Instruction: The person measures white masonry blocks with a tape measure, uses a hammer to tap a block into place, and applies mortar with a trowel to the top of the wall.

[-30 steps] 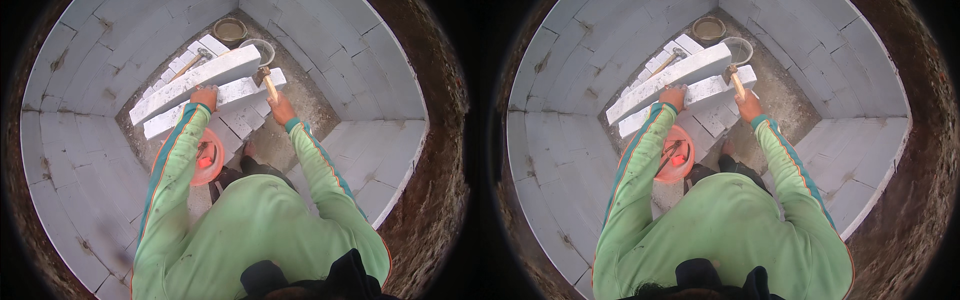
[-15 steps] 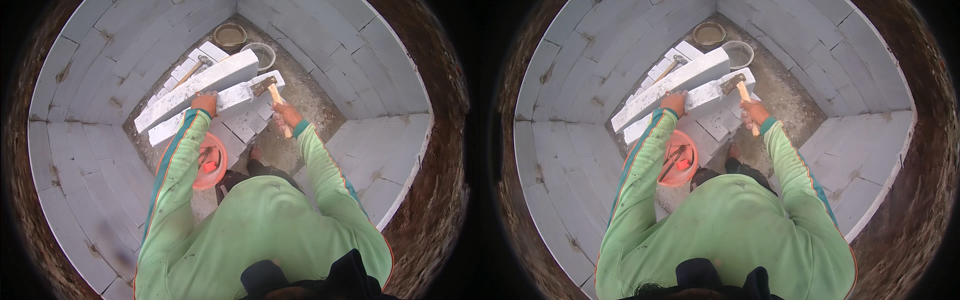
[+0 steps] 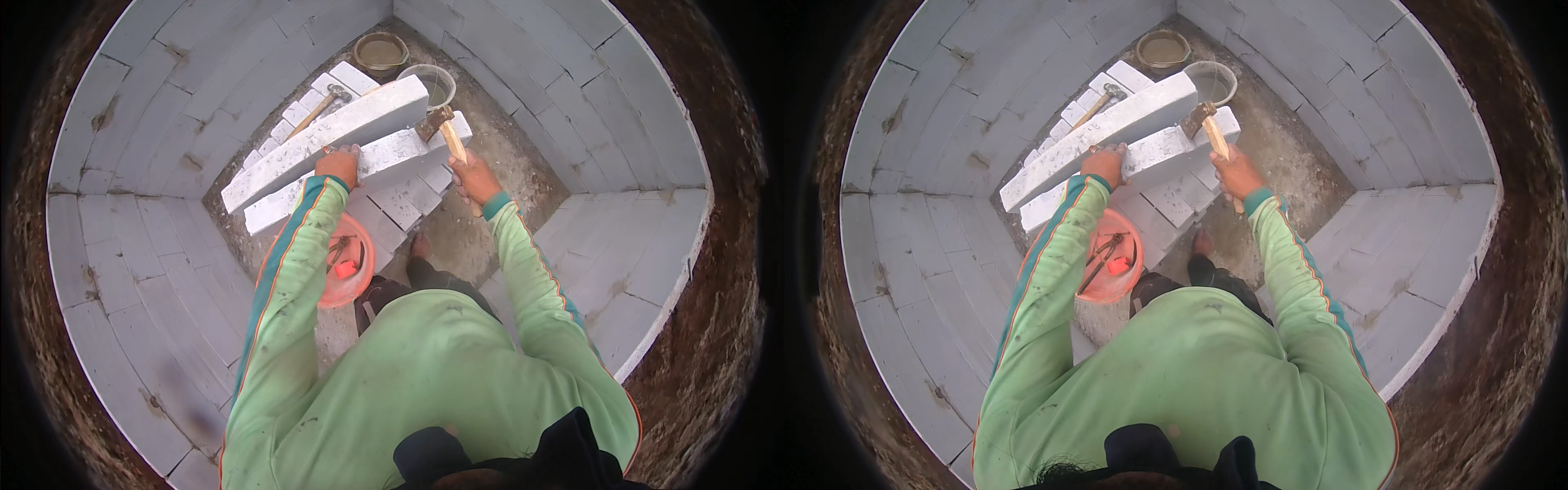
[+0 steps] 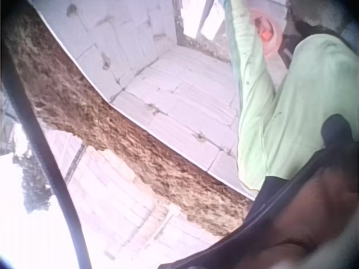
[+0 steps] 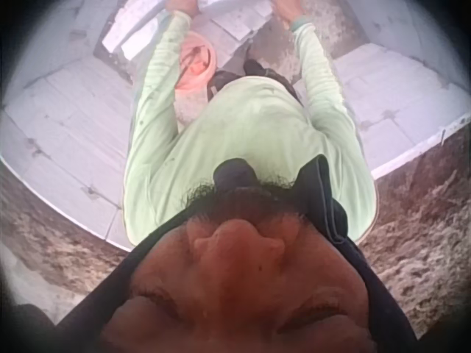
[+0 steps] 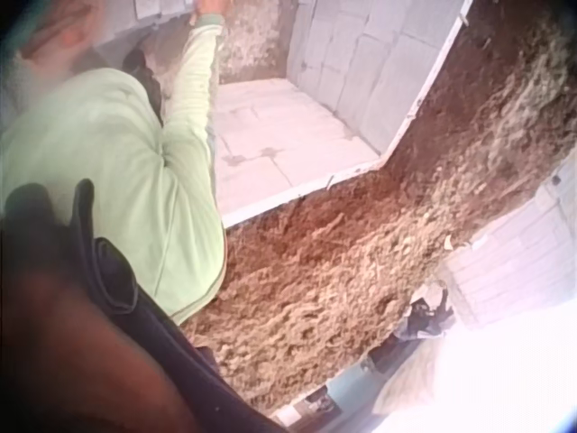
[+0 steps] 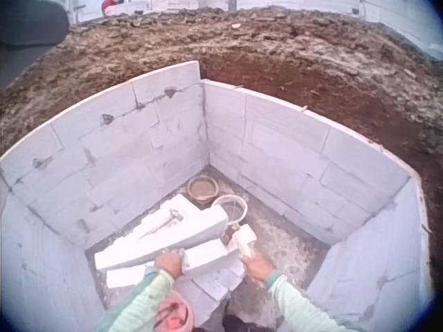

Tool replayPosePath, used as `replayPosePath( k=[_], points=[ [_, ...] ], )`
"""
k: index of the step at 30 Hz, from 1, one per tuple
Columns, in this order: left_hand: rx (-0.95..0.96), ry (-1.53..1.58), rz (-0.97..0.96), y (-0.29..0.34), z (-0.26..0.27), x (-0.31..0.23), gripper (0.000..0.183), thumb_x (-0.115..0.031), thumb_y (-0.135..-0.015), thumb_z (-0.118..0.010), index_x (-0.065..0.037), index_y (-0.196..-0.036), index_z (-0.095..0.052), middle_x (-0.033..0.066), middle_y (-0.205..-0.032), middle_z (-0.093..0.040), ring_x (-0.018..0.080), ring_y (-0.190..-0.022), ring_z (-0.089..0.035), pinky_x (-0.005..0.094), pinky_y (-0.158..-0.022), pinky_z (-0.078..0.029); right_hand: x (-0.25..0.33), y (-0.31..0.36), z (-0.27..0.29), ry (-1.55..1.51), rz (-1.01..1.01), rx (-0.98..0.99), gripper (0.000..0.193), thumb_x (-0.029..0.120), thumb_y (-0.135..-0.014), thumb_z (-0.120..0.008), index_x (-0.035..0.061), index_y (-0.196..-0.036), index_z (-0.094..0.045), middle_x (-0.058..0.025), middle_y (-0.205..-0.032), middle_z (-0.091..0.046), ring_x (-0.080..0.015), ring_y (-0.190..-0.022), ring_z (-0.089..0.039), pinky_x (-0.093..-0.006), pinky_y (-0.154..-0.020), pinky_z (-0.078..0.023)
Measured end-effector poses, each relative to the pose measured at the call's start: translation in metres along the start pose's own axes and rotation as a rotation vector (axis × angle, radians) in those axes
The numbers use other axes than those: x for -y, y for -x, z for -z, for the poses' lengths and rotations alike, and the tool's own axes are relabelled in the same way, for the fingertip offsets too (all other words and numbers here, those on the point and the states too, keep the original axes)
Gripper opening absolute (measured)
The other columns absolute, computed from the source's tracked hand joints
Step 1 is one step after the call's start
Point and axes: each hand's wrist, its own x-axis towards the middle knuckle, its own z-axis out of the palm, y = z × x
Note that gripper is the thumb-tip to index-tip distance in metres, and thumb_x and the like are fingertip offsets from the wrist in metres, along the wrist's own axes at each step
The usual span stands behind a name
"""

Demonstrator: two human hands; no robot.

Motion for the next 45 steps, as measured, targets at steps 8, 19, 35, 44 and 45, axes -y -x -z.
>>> replayPosePath(
  k=[8,19,35,44,45],
  points=[
    [0.03,-0.004,0.003,0.0,0.008,-0.003,0.095,-0.039,-0.069,-0.085,-0.012,-0.147,-0.038,0.0095,-0.138,-0.051,0.0312,-0.124,-0.054,0.0423,-0.099,-0.049,-0.003,-0.03,0.023,-0.159,-0.141,0.142,0.022,0.035,-0.097,-0.056,0.0134,-0.1,-0.05,0.0035,-0.062,-0.041,-0.0075,-0.042,-0.037,-0.0267,-0.034,-0.031],
    [-0.579,0.071,0.128,-0.007,-0.048,-0.078,0.104,-0.073,-0.083,-0.05,0.007,-0.146,-0.032,0.024,-0.15,-0.035,0.0408,-0.142,-0.029,0.0562,-0.115,-0.019,-0.101,0.079,0.088,-0.301,0.06,-0.295,0.017,0.029,-0.098,-0.057,0.0136,-0.101,-0.049,0.0017,-0.062,-0.043,-0.0085,-0.04,-0.037,-0.0261,-0.034,-0.032],
    [-0.156,0.036,-0.189,0.033,-0.015,-0.181,0.08,-0.053,-0.085,-0.064,0.0,-0.141,-0.044,0.0226,-0.149,-0.037,0.0427,-0.139,-0.032,0.0563,-0.111,-0.027,-0.207,0.177,0.084,-0.289,-0.125,-0.84,0.016,0.03,-0.099,-0.054,0.015,-0.096,-0.048,0.001,-0.06,-0.042,-0.0106,-0.039,-0.038,-0.027,-0.033,-0.032],
    [-0.06,0.72,-0.415,0.142,-0.039,-0.139,0.061,-0.027,-0.085,-0.071,-0.004,-0.137,-0.05,0.0186,-0.142,-0.048,0.037,-0.126,-0.051,0.0471,-0.102,-0.043,-0.014,0.079,-0.001,0.409,0.294,-0.394,0.033,0.029,-0.098,-0.052,0.0003,-0.114,-0.046,-0.0242,-0.082,-0.06,-0.0419,-0.076,-0.062,-0.0476,-0.067,-0.045],
    [-0.062,0.721,-0.416,0.15,-0.038,-0.126,0.061,-0.027,-0.085,-0.071,-0.004,-0.137,-0.05,0.0186,-0.142,-0.048,0.037,-0.126,-0.051,0.0471,-0.102,-0.043,-0.007,0.065,-0.014,0.42,0.395,-0.388,0.035,0.03,-0.098,-0.053,0.0003,-0.115,-0.046,-0.0252,-0.084,-0.061,-0.0438,-0.079,-0.062,-0.0481,-0.069,-0.045]
  ],
)
